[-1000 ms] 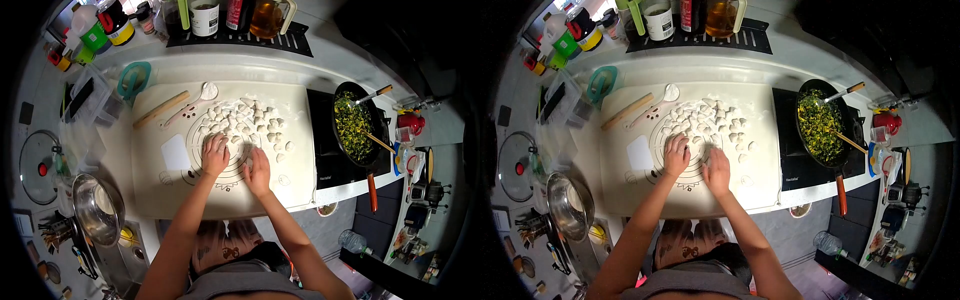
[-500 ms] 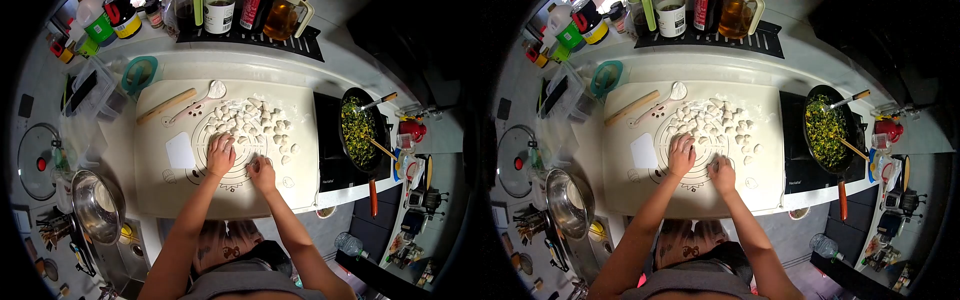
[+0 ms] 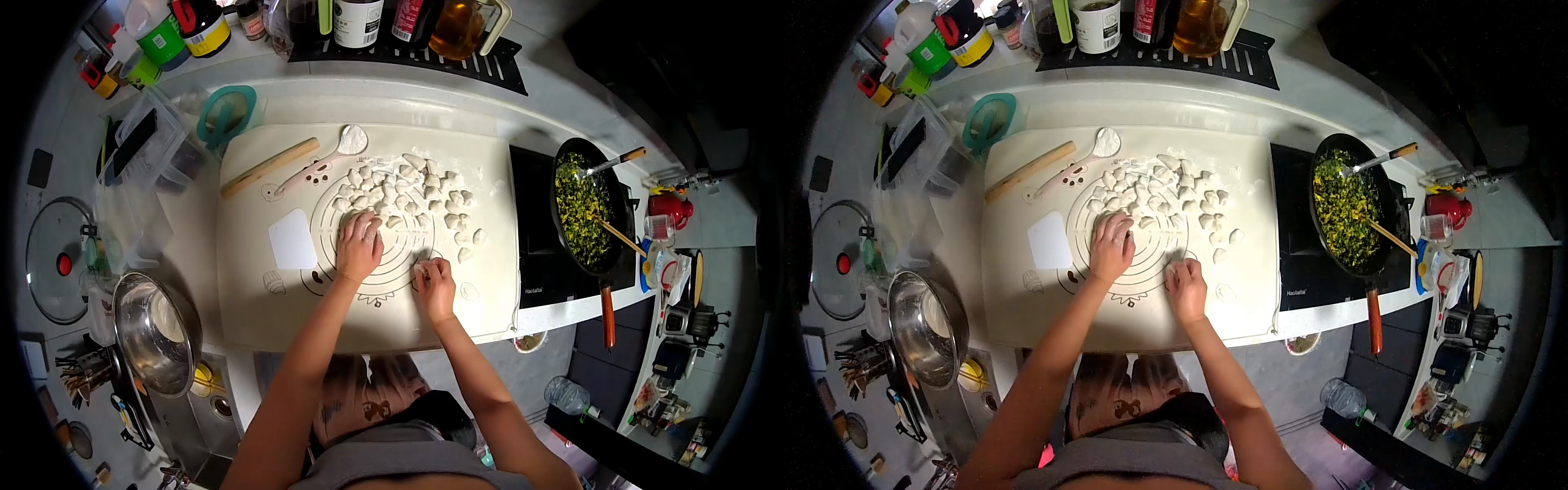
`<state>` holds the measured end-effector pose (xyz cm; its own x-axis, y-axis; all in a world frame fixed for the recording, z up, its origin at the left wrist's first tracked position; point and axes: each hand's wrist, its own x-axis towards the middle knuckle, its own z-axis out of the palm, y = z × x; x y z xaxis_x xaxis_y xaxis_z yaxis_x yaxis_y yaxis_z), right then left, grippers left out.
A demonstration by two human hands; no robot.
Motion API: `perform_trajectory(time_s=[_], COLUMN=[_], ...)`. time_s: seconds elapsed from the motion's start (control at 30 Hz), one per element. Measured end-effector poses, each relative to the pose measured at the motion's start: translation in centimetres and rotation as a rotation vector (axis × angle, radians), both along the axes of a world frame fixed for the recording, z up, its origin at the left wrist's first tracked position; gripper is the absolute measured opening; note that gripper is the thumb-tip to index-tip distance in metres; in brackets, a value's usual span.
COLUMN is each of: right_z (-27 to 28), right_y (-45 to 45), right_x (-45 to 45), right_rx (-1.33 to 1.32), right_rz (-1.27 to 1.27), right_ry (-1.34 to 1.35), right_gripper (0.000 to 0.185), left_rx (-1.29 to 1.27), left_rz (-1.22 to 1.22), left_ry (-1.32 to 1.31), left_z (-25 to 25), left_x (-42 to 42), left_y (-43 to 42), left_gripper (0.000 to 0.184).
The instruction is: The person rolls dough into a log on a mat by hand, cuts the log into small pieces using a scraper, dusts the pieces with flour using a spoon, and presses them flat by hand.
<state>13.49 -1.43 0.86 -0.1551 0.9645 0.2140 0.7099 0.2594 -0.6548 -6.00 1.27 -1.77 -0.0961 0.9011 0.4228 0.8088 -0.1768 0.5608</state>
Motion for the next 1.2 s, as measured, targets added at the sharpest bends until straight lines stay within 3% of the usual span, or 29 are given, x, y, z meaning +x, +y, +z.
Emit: perform_trajectory(time_s=[0.3, 0.4, 0.5, 0.53, 0.63, 0.67, 0.8, 0.9, 1.03, 1.07, 1.2], right_z=[0.1, 1.6, -0.8, -1.2, -1.8, -2.3, -2.3, -2.7, -3.2, -3.2, -2.1], right_y=[0.4, 0.8, 2.6, 3.0, 3.0, 2.6, 3.8, 3.5, 4.6, 5.2, 3.8], right_x=[-0.5, -1.2, -2.6, -3.0, -4.1, -4.1, -4.1, -3.7, -2.7, -1.8, 1.0], right_rx=[0.042, 0.077, 0.156, 0.026, 0.055, 0.006, -0.089, 0.001, -0.142, -0.264, -0.157], right_rz=[0.056, 0.049, 0.013, 0.021, 0.019, 0.019, 0.014, 0.11, 0.161, 0.144, 0.269], right_ry=[-0.131, -0.098, -0.22, -0.254, -0.48, -0.503, -0.51, -0.541, -0.372, -0.167, 0.017], right_gripper=[0.018, 0.034, 0.052, 0.064, 0.072, 0.082, 0.093, 0.094, 0.091, 0.082, 0.047], left_rx=[0.013, 0.038, 0.016, 0.004, 0.024, 0.003, -0.023, -0.023, -0.014, 0.002, -0.004], left_rz=[0.01, 0.012, 0.018, 0.023, 0.009, 0.02, 0.036, 0.023, 0.039, 0.058, 0.052], left_ry=[0.019, 0.014, 0.027, 0.041, -0.009, 0.007, -0.015, 0.028, 0.049, 0.074, 0.082], left_z=[-0.2, -0.3, -0.6, -0.6, -0.3, -0.2, -0.4, -0.4, -0.4, -0.4, -0.5], left_x=[0.2, -0.1, 0.2, 0.0, 0.1, 0.1, 0.2, 0.2, 0.1, 0.1, 0.1], left_y=[0.0, 0.2, -0.1, 0.1, 0.0, -0.1, -0.3, -0.1, 0.0, 0.0, 0.0], left_gripper=[0.033, 0.033, 0.033, 0.033, 0.034, 0.035, 0.036, 0.039, 0.032, 0.03, 0.029])
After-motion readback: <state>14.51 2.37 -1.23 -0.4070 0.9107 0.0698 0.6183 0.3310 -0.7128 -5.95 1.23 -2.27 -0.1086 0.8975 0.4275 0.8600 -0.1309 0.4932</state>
